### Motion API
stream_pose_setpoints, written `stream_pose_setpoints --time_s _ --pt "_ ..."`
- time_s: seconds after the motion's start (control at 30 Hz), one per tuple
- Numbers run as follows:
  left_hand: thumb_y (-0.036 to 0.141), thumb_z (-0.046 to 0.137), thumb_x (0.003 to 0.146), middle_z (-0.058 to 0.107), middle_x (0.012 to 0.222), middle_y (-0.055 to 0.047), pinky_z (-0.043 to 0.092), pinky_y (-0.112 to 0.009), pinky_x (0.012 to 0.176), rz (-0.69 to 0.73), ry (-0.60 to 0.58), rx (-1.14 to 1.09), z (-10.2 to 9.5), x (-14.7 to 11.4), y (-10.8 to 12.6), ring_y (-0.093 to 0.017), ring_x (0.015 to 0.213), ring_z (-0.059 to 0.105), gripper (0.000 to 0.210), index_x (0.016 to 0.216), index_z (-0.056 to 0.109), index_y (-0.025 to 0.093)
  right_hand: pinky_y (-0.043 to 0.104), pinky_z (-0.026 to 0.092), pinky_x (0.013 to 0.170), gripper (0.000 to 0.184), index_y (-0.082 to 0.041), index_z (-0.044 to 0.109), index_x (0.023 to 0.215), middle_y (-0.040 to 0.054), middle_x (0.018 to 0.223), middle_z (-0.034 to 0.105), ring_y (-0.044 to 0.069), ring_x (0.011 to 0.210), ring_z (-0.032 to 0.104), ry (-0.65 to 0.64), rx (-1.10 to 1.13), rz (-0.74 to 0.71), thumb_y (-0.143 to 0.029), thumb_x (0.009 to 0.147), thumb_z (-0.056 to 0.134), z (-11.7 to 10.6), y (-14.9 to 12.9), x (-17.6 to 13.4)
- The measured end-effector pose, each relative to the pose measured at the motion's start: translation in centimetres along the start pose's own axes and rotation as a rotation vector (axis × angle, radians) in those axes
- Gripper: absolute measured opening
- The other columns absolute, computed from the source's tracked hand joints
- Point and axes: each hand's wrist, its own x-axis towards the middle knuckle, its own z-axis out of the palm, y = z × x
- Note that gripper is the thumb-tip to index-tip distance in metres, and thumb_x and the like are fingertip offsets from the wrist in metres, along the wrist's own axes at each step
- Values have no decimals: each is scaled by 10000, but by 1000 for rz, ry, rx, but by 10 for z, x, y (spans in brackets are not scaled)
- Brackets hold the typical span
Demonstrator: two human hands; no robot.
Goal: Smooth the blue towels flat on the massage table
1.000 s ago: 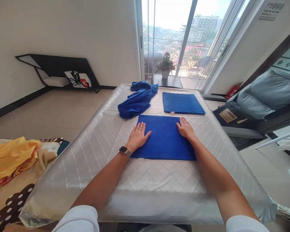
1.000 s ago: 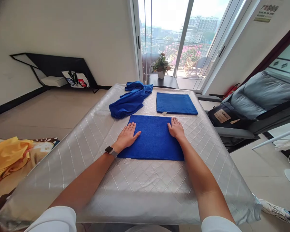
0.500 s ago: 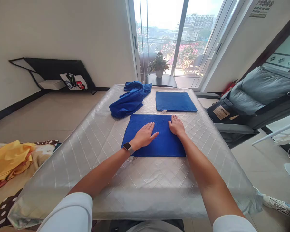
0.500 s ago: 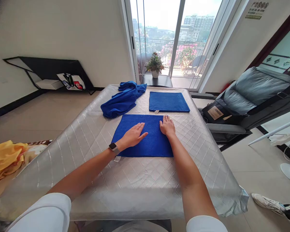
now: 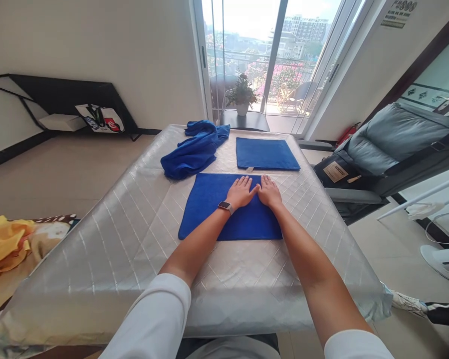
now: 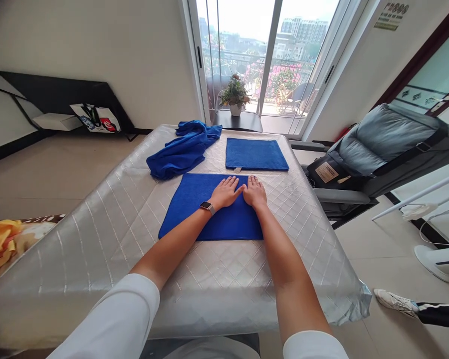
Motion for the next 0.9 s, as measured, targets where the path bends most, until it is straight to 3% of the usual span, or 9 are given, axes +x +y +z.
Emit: stream_pose_setpoints --time_s 0.2,0.3,0.67,0.9 --pt "643 121 1027 351 1662 -136 169 -484 1277 -260 54 113 -35 -27 -102 -297 1564 250 811 1604 342 117 377 138 1282 666 -61 237 1634 110 1716 204 212 1586 164 -21 32 20 -414 1071 192 0 -1 3" --pt "634 117 1030 331 1673 -137 180 -452 1275 -332 55 141 -44 -40 -134 -288 1567 238 812 1601 338 100 376 142 1280 664 -74 232 1637 106 1717 204 203 1587 157 -21 30 27 -415 1070 188 1 0 4" --pt "647 185 1017 332 1674 -131 169 -439 1277 -356 99 104 -43 -44 -134 -282 1568 235 810 1593 356 104 433 93 1285 650 -63 239 1632 132 1711 210 225 1591 140 -66 -129 -10 -368 1058 226 -9 -5 11" --pt "646 174 1018 328 1677 -118 167 -422 1278 -357 104 125 -38 -44 -135 -271 1569 237 806 1593 361 113 376 131 1282 679 -47 213 1635 128 1718 187 213 1590 141 -39 -14 2 -427 1074 187 2 1 18"
